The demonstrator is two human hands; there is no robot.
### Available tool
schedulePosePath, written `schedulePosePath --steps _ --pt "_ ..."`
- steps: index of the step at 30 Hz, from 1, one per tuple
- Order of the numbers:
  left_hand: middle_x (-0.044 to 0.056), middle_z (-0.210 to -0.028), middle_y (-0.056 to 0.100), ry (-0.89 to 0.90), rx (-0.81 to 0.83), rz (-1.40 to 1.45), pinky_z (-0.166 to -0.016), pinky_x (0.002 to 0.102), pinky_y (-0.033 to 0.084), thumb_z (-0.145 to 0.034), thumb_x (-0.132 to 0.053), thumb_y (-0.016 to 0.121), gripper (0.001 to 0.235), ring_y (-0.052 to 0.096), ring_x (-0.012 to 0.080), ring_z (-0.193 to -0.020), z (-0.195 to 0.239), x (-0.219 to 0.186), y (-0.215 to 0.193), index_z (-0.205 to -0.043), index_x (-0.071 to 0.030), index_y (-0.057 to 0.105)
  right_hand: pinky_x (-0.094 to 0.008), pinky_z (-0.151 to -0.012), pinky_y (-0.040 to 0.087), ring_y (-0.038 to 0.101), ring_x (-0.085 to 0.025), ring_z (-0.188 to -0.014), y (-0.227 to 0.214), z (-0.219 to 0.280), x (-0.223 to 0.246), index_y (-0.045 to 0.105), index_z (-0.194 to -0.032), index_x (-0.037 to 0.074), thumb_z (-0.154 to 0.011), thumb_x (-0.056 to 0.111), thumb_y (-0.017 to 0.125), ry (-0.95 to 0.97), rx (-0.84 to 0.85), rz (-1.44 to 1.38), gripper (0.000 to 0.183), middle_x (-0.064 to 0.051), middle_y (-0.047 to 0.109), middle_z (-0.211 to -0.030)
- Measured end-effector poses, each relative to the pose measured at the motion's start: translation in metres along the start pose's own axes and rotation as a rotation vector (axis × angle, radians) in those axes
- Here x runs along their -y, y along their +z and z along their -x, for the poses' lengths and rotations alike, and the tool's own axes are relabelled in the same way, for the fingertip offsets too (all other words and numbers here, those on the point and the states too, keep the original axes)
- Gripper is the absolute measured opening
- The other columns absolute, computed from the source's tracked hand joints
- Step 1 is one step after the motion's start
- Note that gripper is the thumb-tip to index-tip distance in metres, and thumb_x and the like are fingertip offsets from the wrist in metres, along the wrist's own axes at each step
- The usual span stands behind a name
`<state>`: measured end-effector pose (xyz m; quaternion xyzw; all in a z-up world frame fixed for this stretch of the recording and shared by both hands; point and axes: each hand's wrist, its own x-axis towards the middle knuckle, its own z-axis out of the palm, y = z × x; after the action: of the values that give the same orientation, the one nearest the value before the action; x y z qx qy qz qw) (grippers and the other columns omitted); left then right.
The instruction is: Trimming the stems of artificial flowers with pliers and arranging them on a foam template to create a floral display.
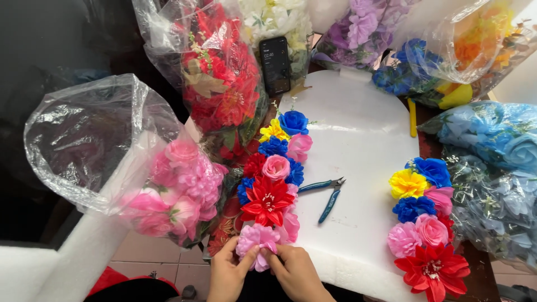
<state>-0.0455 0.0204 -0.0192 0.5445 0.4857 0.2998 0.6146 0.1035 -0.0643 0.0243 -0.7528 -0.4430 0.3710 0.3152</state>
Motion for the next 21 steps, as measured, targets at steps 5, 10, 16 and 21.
schedulePosePath --steps 5,10,16,21 --pt "-0.005 -0.074 0.079 -0.033 0.047 -0.123 -0.063 0.024 0.053 -0.080 -0.019 0.085 0.015 0.061 0.0043 -0.067 -0.005 -0.016 -0.003 -0.093 -0.012 0.085 -0.036 -0.059 0.044 0.058 -0.016 -0.056 0.009 -0.001 -0.008 0.068 -0.073 0.017 -0.098 0.042 0.066 -0.017 -0.097 0.124 0.035 -0.001 0.069 -0.062" --pt "-0.006 -0.079 0.081 -0.026 0.016 -0.331 -0.062 0.026 0.051 -0.077 -0.028 0.083 0.027 0.059 0.0094 -0.058 -0.006 -0.017 -0.004 -0.103 -0.021 0.080 -0.030 -0.056 0.045 0.054 -0.011 -0.052 -0.005 0.009 -0.005 0.071 -0.084 0.019 -0.094 0.043 0.072 -0.045 -0.168 0.102 0.026 0.002 0.063 -0.057" --pt "-0.005 -0.096 0.073 0.358 -0.247 -0.443 -0.077 0.023 0.053 -0.081 -0.029 0.081 0.034 0.063 0.0080 -0.070 0.030 -0.148 -0.048 -0.114 -0.020 0.076 -0.023 -0.054 0.044 0.053 -0.007 -0.051 -0.048 0.025 -0.006 0.084 -0.087 0.015 -0.090 0.033 0.073 0.052 -0.413 -0.048 0.021 0.002 0.064 -0.056" --pt "0.017 -0.127 0.069 0.779 -0.839 -0.468 -0.084 0.029 0.040 -0.123 0.015 0.062 0.019 0.053 0.0200 -0.090 0.007 -0.236 -0.129 -0.138 0.009 0.071 -0.026 -0.059 0.065 0.065 -0.011 -0.058 -0.073 0.033 -0.008 0.081 -0.090 0.007 -0.090 0.027 0.071 0.074 -0.551 -0.118 0.023 -0.002 0.073 -0.068"
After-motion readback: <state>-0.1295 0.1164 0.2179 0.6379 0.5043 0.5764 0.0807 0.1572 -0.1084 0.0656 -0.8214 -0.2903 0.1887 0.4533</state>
